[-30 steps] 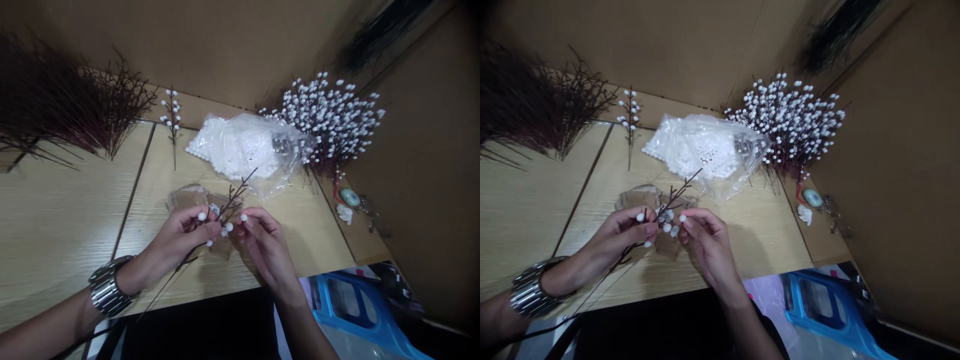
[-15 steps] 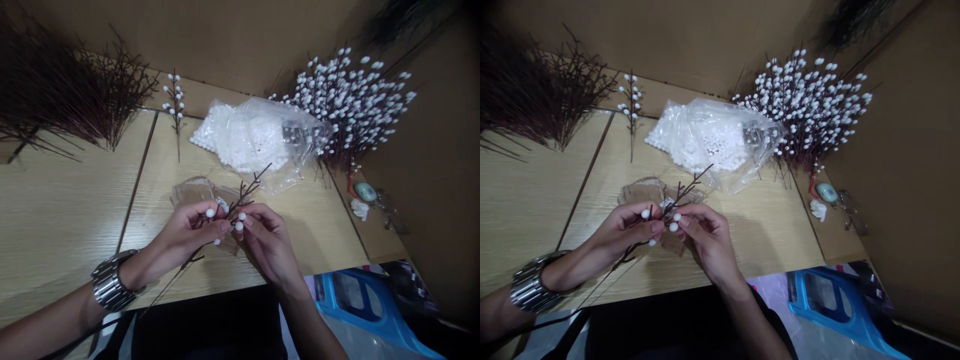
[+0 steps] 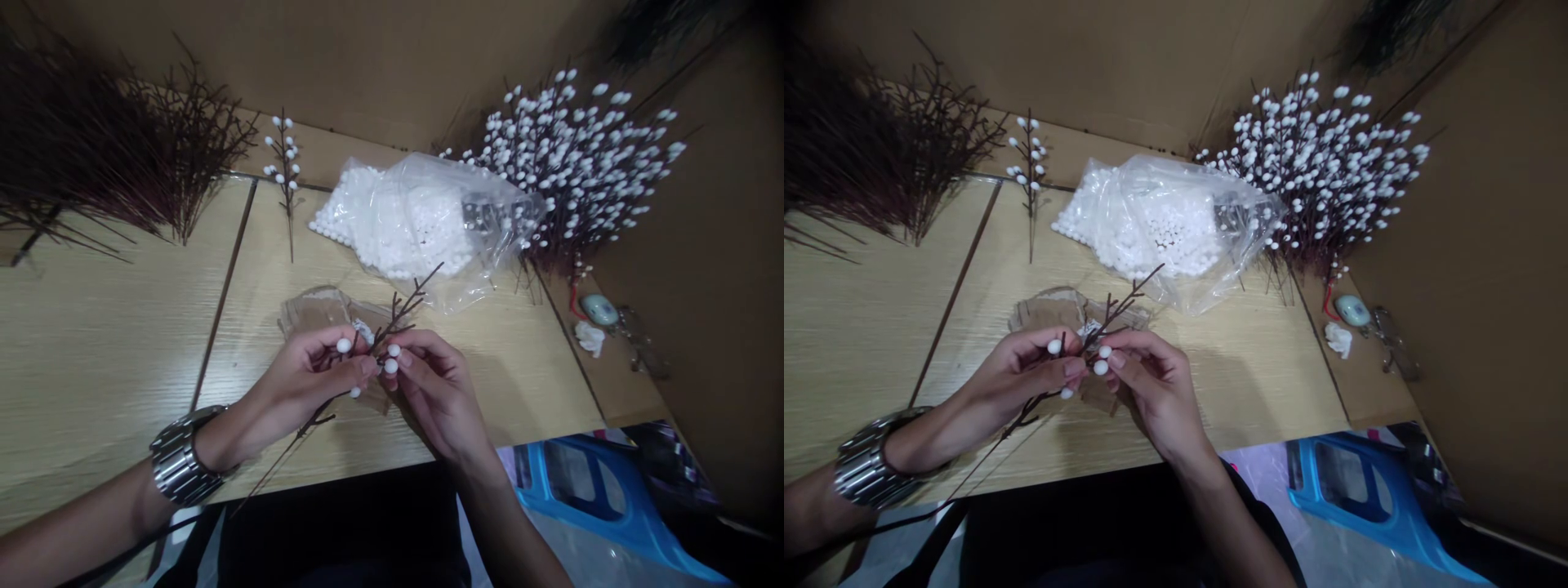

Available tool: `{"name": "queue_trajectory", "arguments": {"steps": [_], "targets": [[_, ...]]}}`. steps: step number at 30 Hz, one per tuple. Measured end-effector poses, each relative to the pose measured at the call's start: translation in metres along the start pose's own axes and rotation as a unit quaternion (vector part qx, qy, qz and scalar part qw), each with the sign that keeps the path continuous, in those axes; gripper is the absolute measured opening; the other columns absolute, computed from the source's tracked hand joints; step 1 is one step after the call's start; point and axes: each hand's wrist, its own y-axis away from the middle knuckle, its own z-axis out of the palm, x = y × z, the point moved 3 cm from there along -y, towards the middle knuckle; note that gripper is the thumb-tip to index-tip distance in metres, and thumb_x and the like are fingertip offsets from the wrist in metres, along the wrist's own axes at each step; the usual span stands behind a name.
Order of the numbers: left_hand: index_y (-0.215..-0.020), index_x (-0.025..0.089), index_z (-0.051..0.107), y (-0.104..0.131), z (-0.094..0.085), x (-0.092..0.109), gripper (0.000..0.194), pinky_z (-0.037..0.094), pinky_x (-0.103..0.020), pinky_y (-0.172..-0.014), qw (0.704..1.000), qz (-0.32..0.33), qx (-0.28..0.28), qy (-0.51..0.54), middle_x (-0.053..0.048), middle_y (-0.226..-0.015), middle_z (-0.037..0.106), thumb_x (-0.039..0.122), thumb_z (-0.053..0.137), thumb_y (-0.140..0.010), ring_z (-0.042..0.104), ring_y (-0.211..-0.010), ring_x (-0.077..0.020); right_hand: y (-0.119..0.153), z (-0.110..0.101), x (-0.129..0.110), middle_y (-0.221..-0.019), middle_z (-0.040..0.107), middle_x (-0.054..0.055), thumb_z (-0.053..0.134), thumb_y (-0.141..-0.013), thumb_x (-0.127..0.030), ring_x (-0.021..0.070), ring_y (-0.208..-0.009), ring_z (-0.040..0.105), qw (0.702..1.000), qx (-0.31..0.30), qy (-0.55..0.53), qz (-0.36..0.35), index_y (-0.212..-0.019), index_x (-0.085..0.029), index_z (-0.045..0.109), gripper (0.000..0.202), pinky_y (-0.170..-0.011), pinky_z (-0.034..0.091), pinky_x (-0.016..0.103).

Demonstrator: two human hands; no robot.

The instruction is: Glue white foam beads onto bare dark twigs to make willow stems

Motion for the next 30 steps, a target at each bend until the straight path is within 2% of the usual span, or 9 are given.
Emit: {"name": "queue_trajectory", "arguments": {"steps": [9, 20, 30], "targets": [[-0.081, 0.019, 0.065, -0.0003, -0.0003, 0.0029, 0.019, 0.042, -0.022, -0.062, 0.999, -0.001, 0.019, -0.05, 0.003, -0.074, 0.059, 0.035, 0.073, -0.088, 0.054, -0.068, -0.0106, 0.0004, -0.0007, -0.0005, -0.085, 0.071, 0.0, 0.078, -0.084, -0.029, 0.0143, -0.07, 0.059, 1.0, 0.012, 0.014, -0.007, -0.091, -0.028, 0.078, 0.007, -0.062, 0.048, 0.03], [-0.081, 0.019, 0.065, 0.0007, 0.0028, 0.008, 0.02, 0.041, -0.02, -0.064, 0.998, -0.019, 0.017, -0.056, 0.004, -0.074, 0.058, 0.036, 0.072, -0.089, 0.053, -0.07, -0.0097, 0.0015, -0.0021, -0.0004, -0.083, 0.071, 0.0, 0.074, -0.087, -0.028, 0.0135, -0.069, 0.058, 0.999, 0.006, 0.034, -0.023, -0.094, -0.028, 0.078, 0.008, -0.063, 0.048, 0.029], [-0.083, 0.02, 0.066, 0.0006, 0.0, 0.0037, 0.017, 0.042, -0.019, -0.065, 0.999, -0.006, 0.01, -0.049, 0.004, -0.075, 0.06, 0.034, 0.072, -0.09, 0.054, -0.071, -0.0089, 0.0015, -0.0034, 0.0016, -0.086, 0.072, 0.001, 0.075, -0.088, -0.029, 0.0142, -0.07, 0.058, 0.999, 0.005, 0.042, -0.029, -0.096, -0.029, 0.078, 0.009, -0.063, 0.046, 0.03]]}}
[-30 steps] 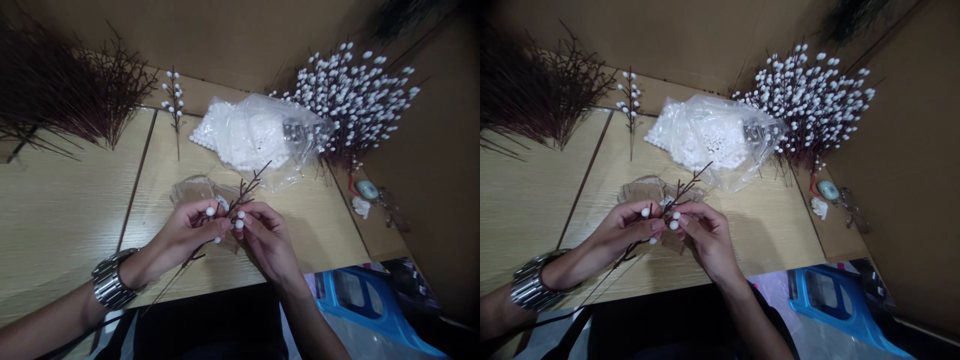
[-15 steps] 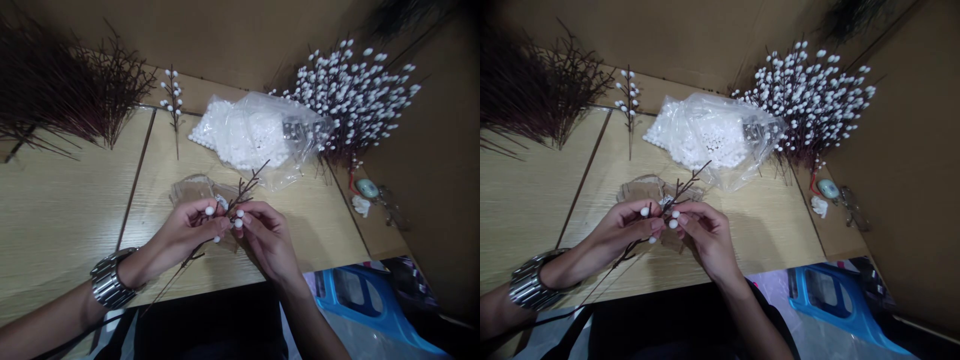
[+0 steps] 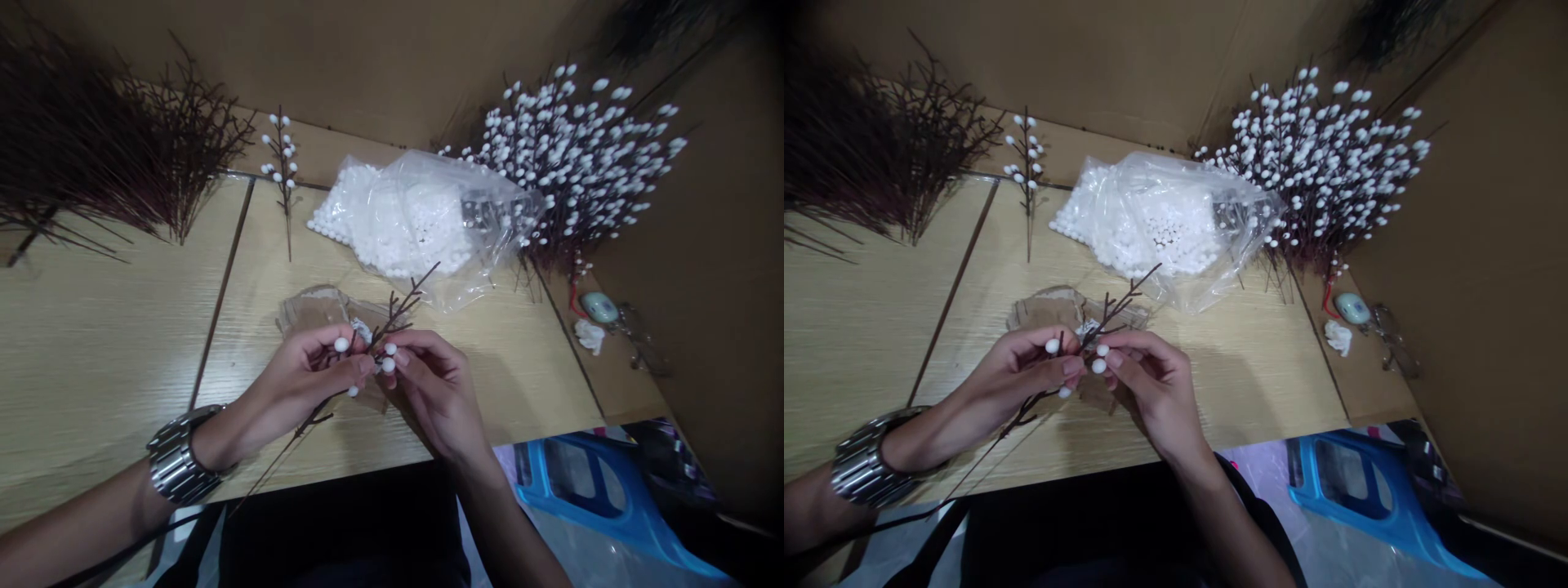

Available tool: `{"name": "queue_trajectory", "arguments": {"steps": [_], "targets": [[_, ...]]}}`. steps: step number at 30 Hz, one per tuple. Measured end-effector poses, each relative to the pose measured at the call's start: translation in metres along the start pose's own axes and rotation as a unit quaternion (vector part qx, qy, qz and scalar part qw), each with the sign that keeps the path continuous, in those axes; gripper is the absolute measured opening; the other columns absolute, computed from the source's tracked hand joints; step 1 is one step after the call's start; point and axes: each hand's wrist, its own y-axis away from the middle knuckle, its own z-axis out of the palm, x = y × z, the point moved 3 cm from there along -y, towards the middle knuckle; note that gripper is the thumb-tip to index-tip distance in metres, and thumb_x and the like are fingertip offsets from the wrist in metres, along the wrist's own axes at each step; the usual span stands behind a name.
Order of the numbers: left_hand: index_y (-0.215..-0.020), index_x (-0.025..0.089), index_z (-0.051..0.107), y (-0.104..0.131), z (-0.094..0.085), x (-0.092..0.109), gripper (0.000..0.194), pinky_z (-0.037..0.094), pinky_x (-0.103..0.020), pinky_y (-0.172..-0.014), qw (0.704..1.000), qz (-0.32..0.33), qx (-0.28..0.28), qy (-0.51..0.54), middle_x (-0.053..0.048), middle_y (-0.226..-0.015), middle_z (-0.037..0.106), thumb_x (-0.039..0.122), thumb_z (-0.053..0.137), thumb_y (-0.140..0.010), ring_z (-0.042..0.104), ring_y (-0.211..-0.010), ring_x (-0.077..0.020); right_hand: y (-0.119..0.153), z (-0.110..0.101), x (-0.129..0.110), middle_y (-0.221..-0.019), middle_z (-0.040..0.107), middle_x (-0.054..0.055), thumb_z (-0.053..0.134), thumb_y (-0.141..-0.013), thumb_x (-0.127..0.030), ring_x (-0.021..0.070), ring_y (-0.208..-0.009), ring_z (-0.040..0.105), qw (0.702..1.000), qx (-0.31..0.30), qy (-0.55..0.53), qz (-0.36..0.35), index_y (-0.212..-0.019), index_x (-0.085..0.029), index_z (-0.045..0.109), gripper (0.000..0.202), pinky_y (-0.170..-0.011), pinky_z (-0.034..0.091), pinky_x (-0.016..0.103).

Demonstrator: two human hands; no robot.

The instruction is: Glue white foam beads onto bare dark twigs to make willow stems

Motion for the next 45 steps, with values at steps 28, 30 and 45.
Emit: {"name": "queue_trajectory", "arguments": {"steps": [28, 30, 45], "targets": [[-0.084, 0.02, 0.066, 0.001, 0.002, 0.004, 0.011, 0.043, -0.014, -0.064, 1.0, -0.012, -0.009, 0.008, 0.006, -0.079, 0.061, 0.026, 0.07, -0.092, 0.054, -0.072, -0.0062, 0.001, 0.001, -0.008, -0.094, 0.069, 0.0, 0.071, -0.088, -0.015, 0.0093, -0.069, 0.065, 0.992, -0.008, 0.07, -0.103, -0.099, -0.03, 0.08, 0.021, -0.062, 0.055, 0.024], [-0.084, 0.02, 0.067, 0.001, 0.002, 0.005, 0.012, 0.043, -0.014, -0.064, 1.0, -0.014, -0.011, 0.006, 0.006, -0.077, 0.061, 0.028, 0.071, -0.092, 0.054, -0.071, -0.0061, 0.001, 0.001, -0.01, -0.096, 0.069, 0.0, 0.071, -0.087, -0.013, 0.0093, -0.069, 0.066, 0.99, -0.01, 0.081, -0.111, -0.099, -0.031, 0.08, 0.023, -0.062, 0.058, 0.024], [-0.08, 0.018, 0.064, -0.002, 0.003, 0.006, 0.02, 0.042, -0.017, -0.063, 1.0, -0.011, 0.007, -0.008, 0.005, -0.074, 0.062, 0.033, 0.072, -0.091, 0.056, -0.069, -0.007, 0.001, -0.001, -0.008, -0.099, 0.072, 0.0, 0.073, -0.087, -0.013, 0.0111, -0.074, 0.07, 0.994, -0.003, 0.066, -0.089, -0.096, -0.031, 0.08, 0.022, -0.066, 0.062, 0.026]]}}
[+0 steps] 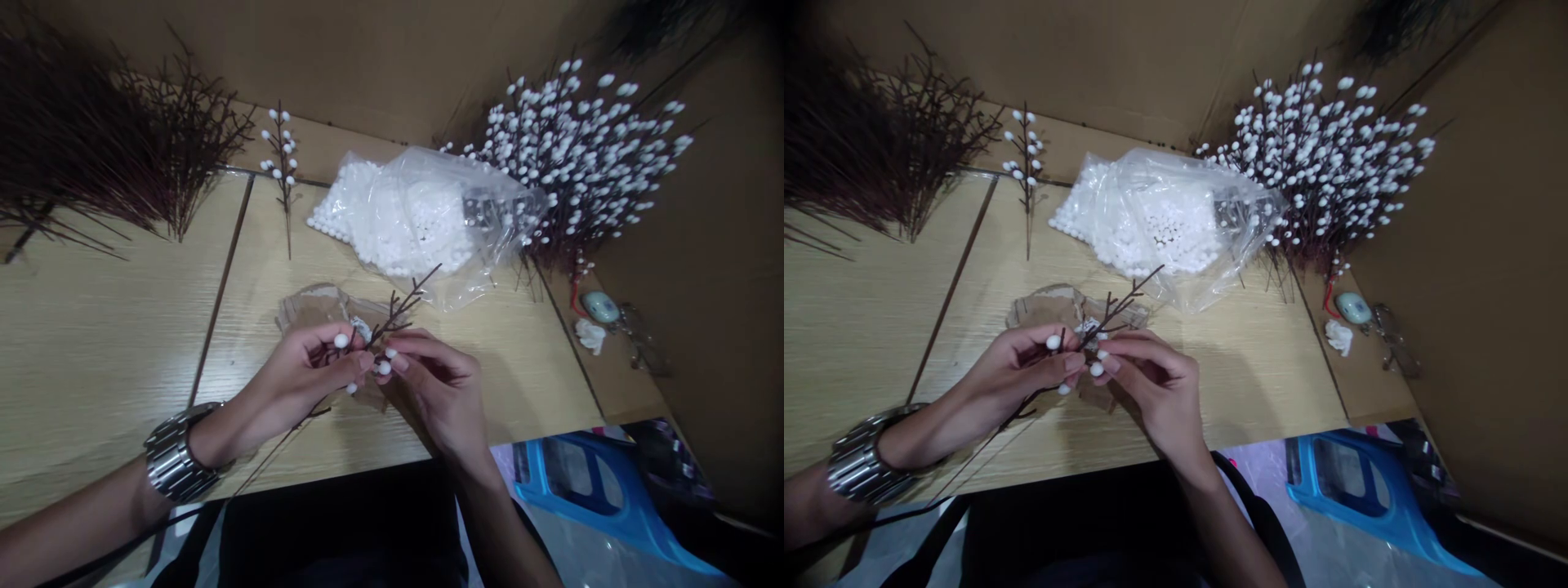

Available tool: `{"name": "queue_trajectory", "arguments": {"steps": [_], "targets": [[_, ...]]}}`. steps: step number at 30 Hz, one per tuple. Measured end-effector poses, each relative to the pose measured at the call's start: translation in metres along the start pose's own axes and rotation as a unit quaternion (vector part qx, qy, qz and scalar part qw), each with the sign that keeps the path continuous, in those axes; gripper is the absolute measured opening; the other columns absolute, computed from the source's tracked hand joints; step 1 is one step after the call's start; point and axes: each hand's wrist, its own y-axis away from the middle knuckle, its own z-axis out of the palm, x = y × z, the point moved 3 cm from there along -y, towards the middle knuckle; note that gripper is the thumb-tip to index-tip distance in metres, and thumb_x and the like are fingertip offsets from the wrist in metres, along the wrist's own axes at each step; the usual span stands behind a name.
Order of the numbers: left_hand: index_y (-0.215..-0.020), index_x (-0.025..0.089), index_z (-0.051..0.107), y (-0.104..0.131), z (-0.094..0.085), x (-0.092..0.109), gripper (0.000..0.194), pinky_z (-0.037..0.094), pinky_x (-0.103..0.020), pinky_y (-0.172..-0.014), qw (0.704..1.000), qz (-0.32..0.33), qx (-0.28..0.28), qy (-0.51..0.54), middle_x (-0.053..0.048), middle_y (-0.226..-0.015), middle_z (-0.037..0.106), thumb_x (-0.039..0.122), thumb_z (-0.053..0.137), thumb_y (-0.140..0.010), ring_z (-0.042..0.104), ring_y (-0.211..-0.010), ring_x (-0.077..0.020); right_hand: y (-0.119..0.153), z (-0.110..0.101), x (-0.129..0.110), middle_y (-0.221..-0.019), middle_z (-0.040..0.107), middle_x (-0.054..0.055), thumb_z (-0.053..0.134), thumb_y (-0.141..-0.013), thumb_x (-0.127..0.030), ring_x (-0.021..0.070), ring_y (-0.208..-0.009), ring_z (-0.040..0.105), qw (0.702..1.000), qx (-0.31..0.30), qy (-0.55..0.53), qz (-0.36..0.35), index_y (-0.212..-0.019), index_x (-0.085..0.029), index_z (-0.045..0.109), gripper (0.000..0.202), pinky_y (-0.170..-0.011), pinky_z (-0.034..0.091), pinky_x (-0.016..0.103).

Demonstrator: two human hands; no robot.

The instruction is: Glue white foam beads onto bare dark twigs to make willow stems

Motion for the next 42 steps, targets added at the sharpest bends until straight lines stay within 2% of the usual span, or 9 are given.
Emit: {"name": "queue_trajectory", "arguments": {"steps": [7, 14, 22, 27, 31, 37, 42], "targets": [[-0.081, 0.019, 0.064, 0.0, -0.002, -0.005, 0.019, 0.04, -0.018, -0.063, 1.0, -0.003, 0.009, -0.002, 0.005, -0.072, 0.059, 0.033, 0.072, -0.091, 0.054, -0.069, -0.0083, 0.001, -0.002, 0.001, -0.088, 0.074, -0.001, 0.075, -0.085, -0.013, 0.0101, -0.076, 0.07, 1.0, 0.006, 0.018, 0.009, -0.095, -0.03, 0.08, 0.02, -0.068, 0.058, 0.022], [-0.083, 0.02, 0.063, 0.002, -0.004, -0.007, 0.016, 0.038, -0.02, -0.061, 1.0, -0.007, 0.012, -0.007, 0.004, -0.074, 0.059, 0.032, 0.069, -0.092, 0.052, -0.07, -0.0097, 0.0, -0.003, 0.002, -0.085, 0.072, -0.001, 0.077, -0.083, -0.013, 0.0105, -0.073, 0.069, 1.0, -0.003, -0.005, 0.023, -0.095, -0.029, 0.08, 0.02, -0.068, 0.056, 0.025], [-0.08, 0.018, 0.06, 0.003, -0.001, 0.001, 0.029, 0.033, -0.023, -0.056, 0.998, -0.036, 0.023, -0.046, 0.002, -0.071, 0.053, 0.043, 0.071, -0.089, 0.045, -0.067, -0.0121, 0.001, -0.001, 0.001, -0.082, 0.074, -0.001, 0.079, -0.081, -0.012, 0.0118, -0.072, 0.07, 1.0, -0.001, -0.016, 0.027, -0.092, -0.028, 0.081, 0.02, -0.068, 0.056, 0.026], [-0.078, 0.018, 0.06, 0.003, 0.0, 0.006, 0.03, 0.03, -0.023, -0.053, 0.995, -0.047, 0.03, -0.078, 0.001, -0.071, 0.051, 0.044, 0.07, -0.087, 0.042, -0.066, -0.0131, 0.001, -0.003, 0.003, -0.081, 0.073, -0.001, 0.08, -0.08, -0.013, 0.012, -0.072, 0.069, 0.999, 0.006, -0.018, 0.048, -0.09, -0.029, 0.081, 0.019, -0.067, 0.056, 0.026], [-0.078, 0.017, 0.061, 0.003, 0.0, 0.006, 0.027, 0.03, -0.022, -0.054, 0.994, -0.05, 0.022, -0.099, 0.002, -0.07, 0.05, 0.041, 0.071, -0.086, 0.04, -0.064, -0.0124, 0.001, -0.004, 0.004, -0.08, 0.072, 0.0, 0.081, -0.08, -0.016, 0.0127, -0.07, 0.068, 0.998, -0.002, -0.032, 0.056, -0.089, -0.029, 0.081, 0.016, -0.064, 0.056, 0.027], [-0.081, 0.018, 0.06, 0.004, -0.002, 0.002, 0.03, 0.027, -0.023, -0.052, 0.994, -0.046, 0.009, -0.099, 0.003, -0.07, 0.045, 0.046, 0.068, -0.089, 0.036, -0.062, -0.0112, 0.001, -0.005, 0.005, -0.081, 0.073, 0.0, 0.081, -0.08, -0.015, 0.0134, -0.071, 0.069, 0.997, -0.005, -0.035, 0.07, -0.089, -0.028, 0.081, 0.016, -0.065, 0.056, 0.028], [-0.084, 0.018, 0.06, 0.004, -0.003, 0.001, 0.031, 0.028, -0.022, -0.052, 0.993, -0.046, 0.006, -0.106, 0.003, -0.071, 0.047, 0.047, 0.067, -0.091, 0.037, -0.062, -0.0109, -0.001, -0.003, 0.002, -0.078, 0.072, 0.0, 0.08, -0.08, -0.016, 0.0137, -0.07, 0.068, 0.998, -0.006, -0.02, 0.06, -0.088, -0.029, 0.081, 0.016, -0.063, 0.057, 0.029]]}}
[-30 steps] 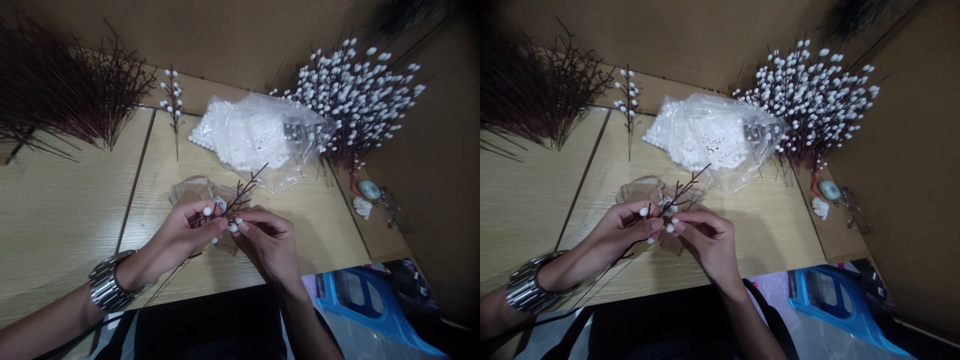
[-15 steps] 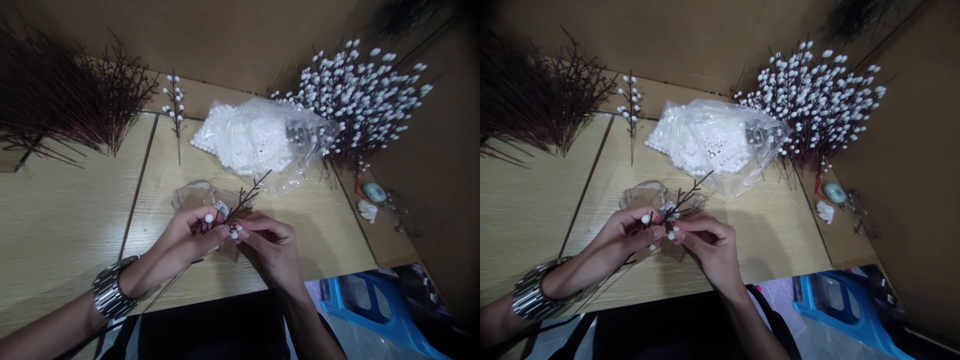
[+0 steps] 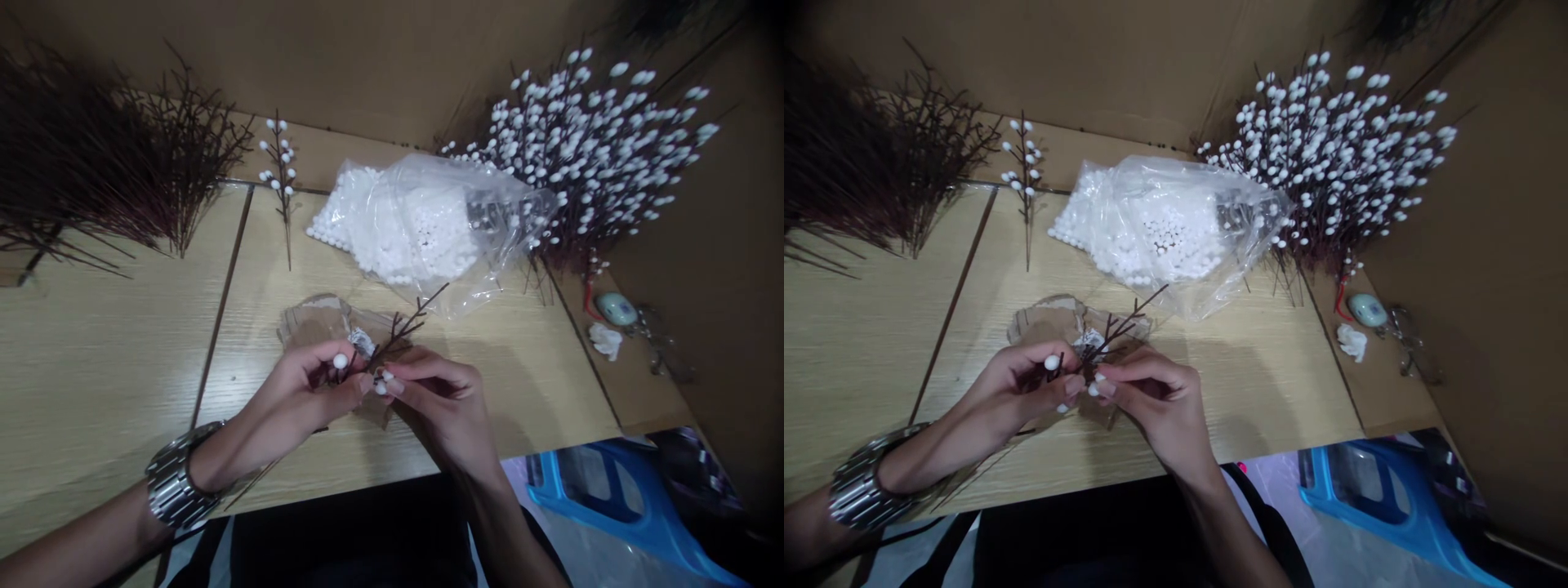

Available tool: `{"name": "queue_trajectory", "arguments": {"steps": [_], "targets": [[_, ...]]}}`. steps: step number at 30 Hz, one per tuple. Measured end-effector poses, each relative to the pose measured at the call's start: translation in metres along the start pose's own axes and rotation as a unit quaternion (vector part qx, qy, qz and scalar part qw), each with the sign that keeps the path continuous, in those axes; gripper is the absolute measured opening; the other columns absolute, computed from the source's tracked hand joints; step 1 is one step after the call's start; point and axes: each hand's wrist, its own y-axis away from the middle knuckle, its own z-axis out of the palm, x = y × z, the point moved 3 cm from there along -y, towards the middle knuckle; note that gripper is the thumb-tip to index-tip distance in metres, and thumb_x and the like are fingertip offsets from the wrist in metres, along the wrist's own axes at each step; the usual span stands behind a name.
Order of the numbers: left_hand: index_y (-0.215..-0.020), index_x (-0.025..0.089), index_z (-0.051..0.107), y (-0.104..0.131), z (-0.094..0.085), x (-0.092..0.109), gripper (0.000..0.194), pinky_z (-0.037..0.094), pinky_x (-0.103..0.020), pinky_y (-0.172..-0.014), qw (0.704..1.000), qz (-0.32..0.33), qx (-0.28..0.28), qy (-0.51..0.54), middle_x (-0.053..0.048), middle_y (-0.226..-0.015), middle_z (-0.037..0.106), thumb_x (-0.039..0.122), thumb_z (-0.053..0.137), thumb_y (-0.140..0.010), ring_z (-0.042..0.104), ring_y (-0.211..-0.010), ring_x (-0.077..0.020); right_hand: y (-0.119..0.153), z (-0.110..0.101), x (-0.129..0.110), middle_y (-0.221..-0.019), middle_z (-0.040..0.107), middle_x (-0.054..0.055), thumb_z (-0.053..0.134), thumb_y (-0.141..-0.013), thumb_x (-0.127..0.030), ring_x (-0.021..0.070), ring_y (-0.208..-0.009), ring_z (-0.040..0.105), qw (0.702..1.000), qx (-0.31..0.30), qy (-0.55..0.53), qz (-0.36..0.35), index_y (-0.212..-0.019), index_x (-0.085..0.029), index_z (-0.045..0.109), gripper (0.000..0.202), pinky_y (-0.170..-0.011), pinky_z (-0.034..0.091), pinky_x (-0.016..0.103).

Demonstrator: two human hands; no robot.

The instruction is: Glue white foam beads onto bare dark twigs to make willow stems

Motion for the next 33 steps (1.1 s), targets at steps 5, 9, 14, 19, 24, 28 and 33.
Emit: {"name": "queue_trajectory", "arguments": {"steps": [5, 9, 14, 19, 24, 28, 33], "targets": [[-0.081, 0.017, 0.062, 0.0, 0.003, 0.007, 0.029, 0.028, -0.023, -0.054, 1.0, 0.003, 0.0, 0.011, 0.003, -0.07, 0.049, 0.043, 0.067, -0.091, 0.038, -0.062, -0.0109, 0.0, 0.0, 0.002, -0.08, 0.072, 0.0, 0.081, -0.08, -0.016, 0.0133, -0.068, 0.069, 0.999, -0.003, -0.026, 0.02, -0.088, -0.029, 0.081, 0.015, -0.061, 0.057, 0.028], [-0.079, 0.017, 0.063, 0.0, 0.003, 0.011, 0.024, 0.028, -0.022, -0.053, 1.0, 0.009, -0.002, 0.017, 0.003, -0.069, 0.048, 0.038, 0.069, -0.089, 0.038, -0.061, -0.0107, 0.002, -0.002, 0.004, -0.079, 0.073, 0.0, 0.081, -0.08, -0.018, 0.0134, -0.067, 0.068, 0.999, -0.002, -0.024, 0.021, -0.088, -0.03, 0.081, 0.014, -0.059, 0.057, 0.028], [-0.078, 0.017, 0.063, -0.001, 0.002, 0.006, 0.022, 0.028, -0.022, -0.051, 1.0, 0.006, 0.001, 0.009, 0.004, -0.068, 0.048, 0.035, 0.074, -0.084, 0.039, -0.059, -0.0102, 0.001, -0.003, 0.005, -0.08, 0.073, 0.0, 0.082, -0.079, -0.02, 0.0138, -0.067, 0.067, 0.999, -0.003, -0.013, 0.032, -0.087, -0.029, 0.081, 0.012, -0.059, 0.057, 0.029], [-0.079, 0.017, 0.062, -0.001, 0.003, 0.002, 0.024, 0.026, -0.022, -0.05, 1.0, 0.017, -0.003, 0.02, 0.004, -0.068, 0.048, 0.038, 0.071, -0.088, 0.037, -0.058, -0.0093, 0.001, -0.003, 0.005, -0.08, 0.073, 0.0, 0.082, -0.079, -0.019, 0.0128, -0.068, 0.067, 1.0, -0.008, -0.009, 0.027, -0.086, -0.029, 0.082, 0.012, -0.061, 0.055, 0.027], [-0.08, 0.019, 0.063, 0.0, 0.0, -0.001, 0.019, 0.028, -0.022, -0.051, 1.0, 0.016, -0.005, -0.005, 0.004, -0.068, 0.049, 0.034, 0.071, -0.088, 0.039, -0.058, -0.0099, 0.002, -0.004, 0.006, -0.084, 0.073, 0.0, 0.081, -0.08, -0.019, 0.0132, -0.069, 0.067, 0.999, -0.009, -0.01, 0.033, -0.087, -0.03, 0.081, 0.013, -0.061, 0.057, 0.029], [-0.081, 0.019, 0.063, 0.0, -0.001, -0.002, 0.019, 0.032, -0.022, -0.054, 1.0, 0.025, -0.002, -0.011, 0.003, -0.071, 0.052, 0.035, 0.07, -0.089, 0.043, -0.062, -0.0111, 0.002, -0.005, 0.005, -0.084, 0.072, 0.0, 0.081, -0.08, -0.02, 0.0135, -0.069, 0.067, 1.0, -0.008, 0.001, 0.027, -0.087, -0.03, 0.081, 0.013, -0.06, 0.058, 0.029], [-0.082, 0.018, 0.062, 0.0, 0.001, 0.0, 0.019, 0.029, -0.023, -0.054, 1.0, 0.004, -0.006, -0.011, 0.003, -0.071, 0.051, 0.034, 0.07, -0.088, 0.04, -0.062, -0.0111, 0.002, -0.004, 0.004, -0.084, 0.071, 0.0, 0.08, -0.081, -0.019, 0.0131, -0.067, 0.067, 0.999, -0.021, -0.004, 0.032, -0.088, -0.031, 0.081, 0.014, -0.058, 0.059, 0.029]]}}
